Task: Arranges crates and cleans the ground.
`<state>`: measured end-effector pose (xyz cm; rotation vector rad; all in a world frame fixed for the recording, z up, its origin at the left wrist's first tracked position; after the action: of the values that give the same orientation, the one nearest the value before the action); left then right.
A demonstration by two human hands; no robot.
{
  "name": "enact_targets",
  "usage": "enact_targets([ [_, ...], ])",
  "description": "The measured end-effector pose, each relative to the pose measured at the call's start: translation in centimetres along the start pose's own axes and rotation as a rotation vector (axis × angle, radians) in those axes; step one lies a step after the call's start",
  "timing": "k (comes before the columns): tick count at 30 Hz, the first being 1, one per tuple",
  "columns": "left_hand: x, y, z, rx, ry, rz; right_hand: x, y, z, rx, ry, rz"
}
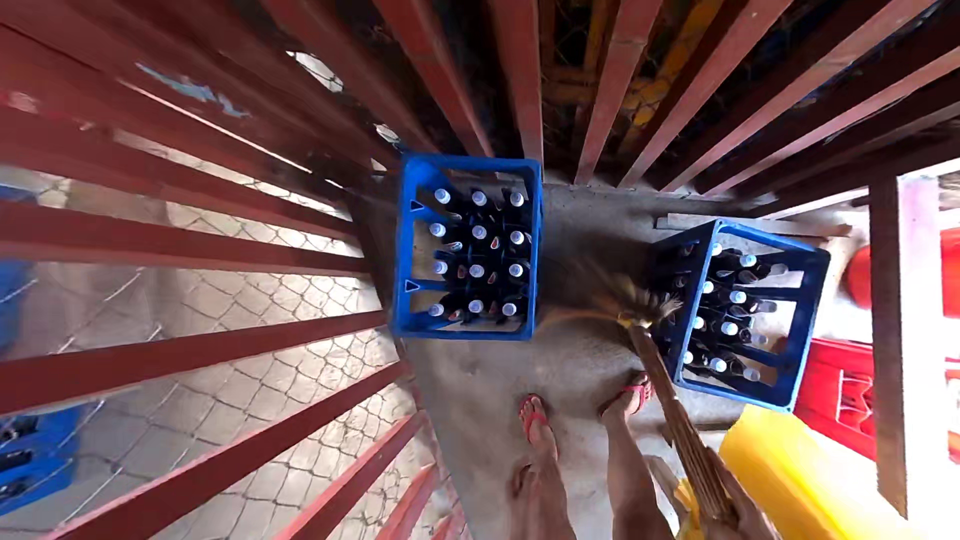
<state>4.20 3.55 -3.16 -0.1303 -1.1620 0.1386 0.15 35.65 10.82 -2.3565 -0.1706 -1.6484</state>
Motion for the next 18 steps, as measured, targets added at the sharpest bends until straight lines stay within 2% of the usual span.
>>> enact_targets([
  [5,-2.2,-6.7,-2.6,-0.027,-0.022,0.049,-6.0,4.5,-3.8,-0.193,-0.154,0.094],
  [8,-3.2,-7.9,-3.2,-0.005,-0.038,0.024,-6.9,7.6,-6.8,-0.389,-0.224,0.063],
  [11,-4.4,-7.9,-2.6,0.029,-0.049,0.035,-6.7,10.1,-7.8,-0.654,-0.286,0.029],
  [13,-6.2,-7.8,-1.1,0.107,-0.001,0.073,-7.1,11.3,-8.1,-0.809,-0.336,0.012],
  [16,-10.5,-8.4,3.6,0.234,0.134,0.133,-8.3,11.9,-9.4,-0.93,-0.385,0.03],
  [18,-14.1,-8.8,6.9,0.335,0.128,0.167,-9.0,11.8,-10.2,-0.968,-0.44,0.036],
])
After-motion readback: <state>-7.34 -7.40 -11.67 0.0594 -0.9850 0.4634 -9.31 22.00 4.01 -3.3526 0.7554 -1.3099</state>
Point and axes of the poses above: each hand's wrist, its own x-axis away from the middle knuckle, its own y-axis out of the palm, z = x × y, the point moved 7 cm from there along -x, towards the middle knuckle, and after that the axes turned 3 degrees about -x, right-handed, at the moved point
